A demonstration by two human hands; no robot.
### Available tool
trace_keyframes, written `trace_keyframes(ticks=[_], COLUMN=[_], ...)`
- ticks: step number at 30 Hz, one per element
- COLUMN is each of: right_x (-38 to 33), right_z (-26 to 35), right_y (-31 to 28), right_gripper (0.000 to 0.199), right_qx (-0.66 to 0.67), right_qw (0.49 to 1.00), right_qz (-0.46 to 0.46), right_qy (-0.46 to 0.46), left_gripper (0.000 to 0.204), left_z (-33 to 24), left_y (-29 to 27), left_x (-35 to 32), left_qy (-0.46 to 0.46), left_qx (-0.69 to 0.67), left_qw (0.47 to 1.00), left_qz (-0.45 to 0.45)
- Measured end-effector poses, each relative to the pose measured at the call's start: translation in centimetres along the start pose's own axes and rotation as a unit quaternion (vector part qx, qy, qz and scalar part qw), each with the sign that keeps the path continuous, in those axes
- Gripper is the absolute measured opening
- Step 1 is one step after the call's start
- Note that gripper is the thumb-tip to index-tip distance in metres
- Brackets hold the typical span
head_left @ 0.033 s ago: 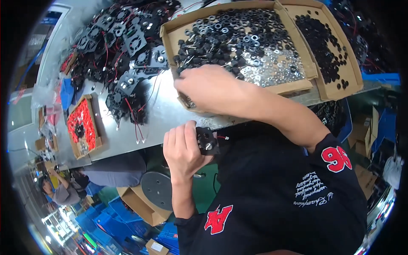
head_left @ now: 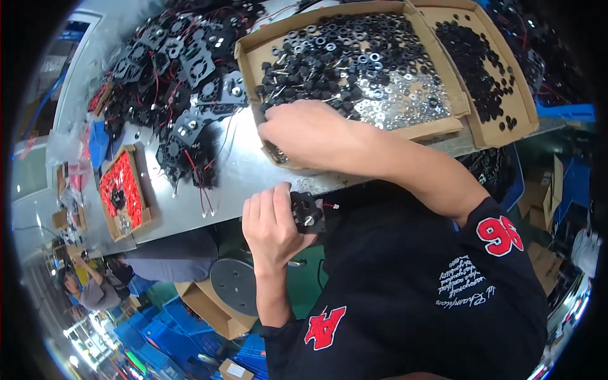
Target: Assemble small cooling fans and electronic components at a workbench.
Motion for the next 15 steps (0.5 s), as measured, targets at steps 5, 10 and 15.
trace_keyframes(ticks=[5, 10, 15], right_x=[0.2, -0.2, -0.1], right_z=[-0.3, 0.0, 0.4], right_y=[0.4, 0.6, 0.9], right_gripper=[0.012, 0.007, 0.009], right_qx=[0.013, 0.017, -0.016], right_qw=[0.996, 0.996, 0.988], right_qz=[0.076, 0.026, 0.047], right_qy=[0.038, 0.086, 0.148], left_gripper=[0.047, 0.051, 0.051], left_z=[0.0, 0.5, 1.1], left_y=[-0.4, -0.7, -1.0], left_x=[0.2, -0.2, -0.5], left_qy=[0.011, -0.029, -0.057], left_qx=[-0.025, -0.018, 0.003], left_qw=[1.0, 0.999, 0.998], left_qz=[-0.012, 0.001, 0.0])
Point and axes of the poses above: each hand's wrist, its own x-axis towards the middle knuckle, its own y-axis out of the palm, z = x × y, the point moved 6 cm from there along x, towards the middle knuckle, and after that the axes turned 6 degrees about y, right-handed, at the moved point
